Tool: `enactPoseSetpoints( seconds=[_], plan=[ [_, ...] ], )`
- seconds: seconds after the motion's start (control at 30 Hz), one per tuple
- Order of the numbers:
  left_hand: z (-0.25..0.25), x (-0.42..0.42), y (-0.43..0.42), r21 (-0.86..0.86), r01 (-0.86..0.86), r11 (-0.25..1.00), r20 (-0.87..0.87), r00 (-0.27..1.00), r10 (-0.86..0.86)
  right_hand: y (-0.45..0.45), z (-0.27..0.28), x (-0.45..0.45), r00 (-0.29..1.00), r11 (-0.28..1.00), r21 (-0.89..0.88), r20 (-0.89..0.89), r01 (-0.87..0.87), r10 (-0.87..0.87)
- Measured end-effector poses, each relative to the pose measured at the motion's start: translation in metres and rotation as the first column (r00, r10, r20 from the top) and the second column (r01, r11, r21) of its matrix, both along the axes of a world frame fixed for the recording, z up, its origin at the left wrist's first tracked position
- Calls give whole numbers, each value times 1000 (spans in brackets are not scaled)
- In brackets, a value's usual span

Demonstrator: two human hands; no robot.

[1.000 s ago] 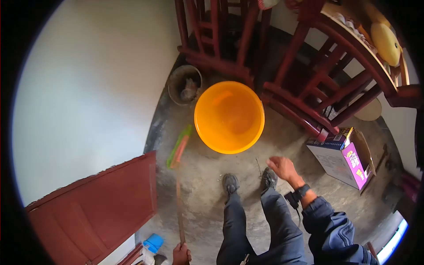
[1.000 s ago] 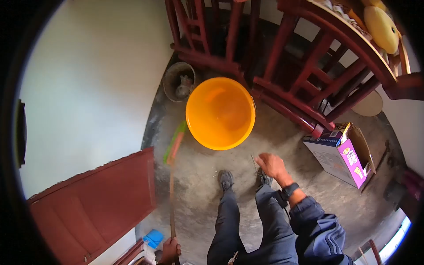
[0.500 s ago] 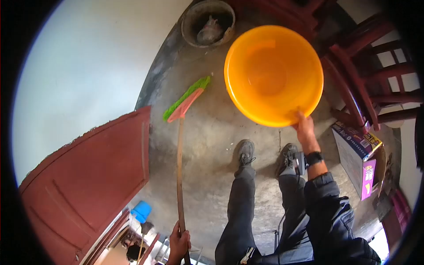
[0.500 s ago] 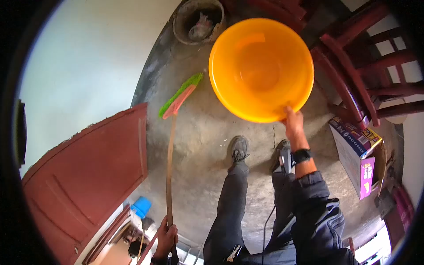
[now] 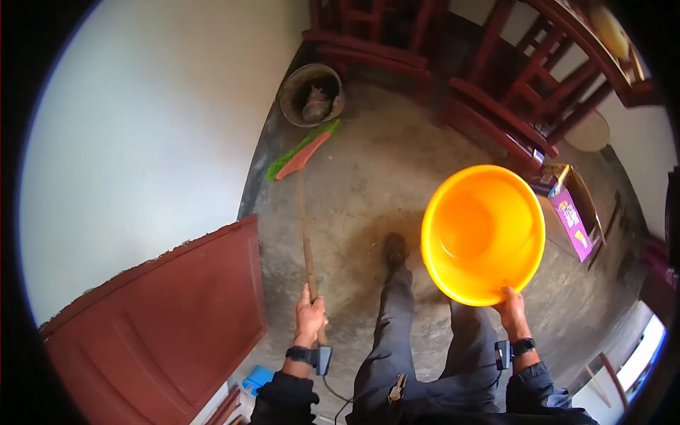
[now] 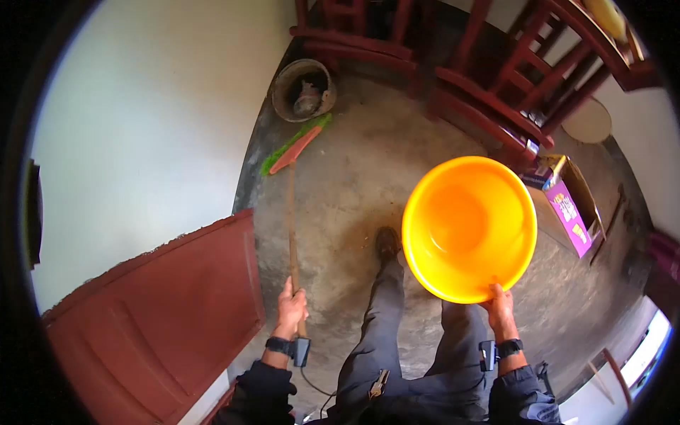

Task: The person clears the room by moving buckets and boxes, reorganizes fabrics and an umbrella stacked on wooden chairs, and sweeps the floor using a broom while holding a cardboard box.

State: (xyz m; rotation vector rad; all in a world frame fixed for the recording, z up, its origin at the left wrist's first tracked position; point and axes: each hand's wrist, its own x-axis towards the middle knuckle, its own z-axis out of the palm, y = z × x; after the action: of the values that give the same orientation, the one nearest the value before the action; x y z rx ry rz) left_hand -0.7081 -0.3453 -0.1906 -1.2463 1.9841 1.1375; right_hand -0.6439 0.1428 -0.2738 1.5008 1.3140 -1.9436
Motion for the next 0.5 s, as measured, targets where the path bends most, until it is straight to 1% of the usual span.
enactPoseSetpoints(
  seconds=[0.1,0.13,0.2,0.27,0.3,0.37,0.4,0.43,0.47,0.5],
  plan=[
    [-5,18,37,-47,104,993,81,992,-100,47,-12,72,997,999,4,55,51,-51],
    [0,29,48,-36,161,986,129,979,-155,55,-13,94,995,997,16,71,74,-75],
    [19,67,80,-25,266,964,212,943,-255,86,-38,135,989,994,34,103,99,-103],
    [43,98,103,71,322,944,261,908,-329,104,-58,175,977,988,53,153,144,-150],
    [48,107,109,130,270,954,209,933,-292,114,-55,176,962,980,96,192,177,-193],
    [68,114,129,261,140,955,134,975,-179,140,-65,184,944,970,103,227,221,-239],
    [71,108,148,177,166,970,129,973,-190,155,-73,192,929,964,107,259,244,-264],
    [70,102,165,105,202,974,132,968,-215,170,-83,203,927,954,77,228,289,-299],
    [68,95,184,38,237,971,146,960,-240,182,-92,219,917,949,85,245,304,-316],
    [61,81,193,35,233,972,89,968,-235,191,-102,233,911,948,90,261,306,-319]
  ],
)
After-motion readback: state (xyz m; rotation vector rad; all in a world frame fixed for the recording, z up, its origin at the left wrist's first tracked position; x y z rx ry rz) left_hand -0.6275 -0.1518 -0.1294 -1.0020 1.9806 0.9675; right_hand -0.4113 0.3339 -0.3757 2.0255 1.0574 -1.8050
